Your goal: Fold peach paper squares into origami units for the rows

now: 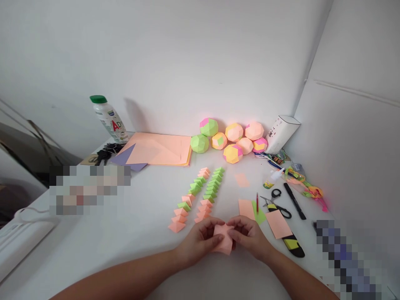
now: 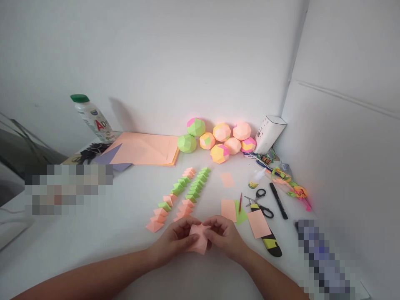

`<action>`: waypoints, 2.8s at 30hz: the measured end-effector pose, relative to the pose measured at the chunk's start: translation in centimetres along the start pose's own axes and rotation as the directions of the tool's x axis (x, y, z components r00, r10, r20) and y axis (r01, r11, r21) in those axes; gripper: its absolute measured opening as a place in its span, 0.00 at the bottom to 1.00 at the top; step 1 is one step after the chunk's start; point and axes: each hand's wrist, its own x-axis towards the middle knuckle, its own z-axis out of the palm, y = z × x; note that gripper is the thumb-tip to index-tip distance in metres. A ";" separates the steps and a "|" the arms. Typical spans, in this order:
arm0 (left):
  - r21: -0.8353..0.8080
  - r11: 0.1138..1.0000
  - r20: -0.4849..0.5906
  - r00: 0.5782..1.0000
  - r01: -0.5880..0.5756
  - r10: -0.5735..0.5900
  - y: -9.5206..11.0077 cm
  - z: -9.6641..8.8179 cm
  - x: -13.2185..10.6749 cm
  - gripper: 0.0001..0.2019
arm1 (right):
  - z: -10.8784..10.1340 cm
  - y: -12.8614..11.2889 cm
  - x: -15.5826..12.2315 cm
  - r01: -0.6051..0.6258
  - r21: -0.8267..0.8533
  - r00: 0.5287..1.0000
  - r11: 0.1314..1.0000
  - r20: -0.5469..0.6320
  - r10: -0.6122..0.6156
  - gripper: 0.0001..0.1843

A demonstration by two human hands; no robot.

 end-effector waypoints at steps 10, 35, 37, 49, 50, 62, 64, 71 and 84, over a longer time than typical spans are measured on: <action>0.042 0.999 -0.044 0.999 0.028 -0.026 -0.5 -0.3 -0.2 0.15 | 0.1 0.3 0.1 0.022 0.031 0.999 0.999 0.025 -0.022 0.11; 0.127 0.991 -0.142 0.990 0.030 -0.012 -0.8 -0.4 -0.2 0.14 | 0.7 -1.0 -0.3 0.048 -0.198 0.997 0.979 -0.051 -0.060 0.10; 0.143 0.989 -0.147 0.989 0.038 -0.017 -0.9 -0.5 -0.2 0.16 | 0.8 -1.1 -0.3 0.068 -0.260 0.995 0.963 -0.058 -0.086 0.10; 0.166 0.986 -0.212 0.977 0.016 0.019 -0.6 -0.3 -0.1 0.15 | 0.9 -1.5 -0.6 0.224 -0.508 0.966 0.832 0.000 -0.259 0.09; 0.171 0.985 -0.220 0.975 0.020 0.019 -0.6 -0.3 -0.1 0.15 | 1.0 -1.6 -0.6 0.236 -0.507 0.964 0.829 0.017 -0.264 0.09; 0.547 0.834 -0.159 0.971 -0.063 0.178 -0.7 -0.5 -0.2 0.09 | 0.8 -1.1 -0.5 0.390 -0.623 0.905 0.678 0.123 -0.407 0.06; 0.589 0.806 -0.122 0.981 -0.054 0.154 -0.5 -0.4 -0.3 0.10 | 0.8 -1.0 -0.5 0.417 -0.628 0.891 0.657 0.139 -0.433 0.06; 0.555 0.830 -0.153 0.988 0.055 0.037 -0.9 -0.5 -0.8 0.14 | 0.6 -0.6 -0.4 0.451 -0.682 0.855 0.577 0.144 -0.498 0.06; 0.798 0.585 -0.064 0.947 -0.141 0.315 -0.7 0.0 -0.8 0.11 | 0.5 -1.1 -0.4 0.393 -0.674 0.899 0.625 0.137 -0.416 0.08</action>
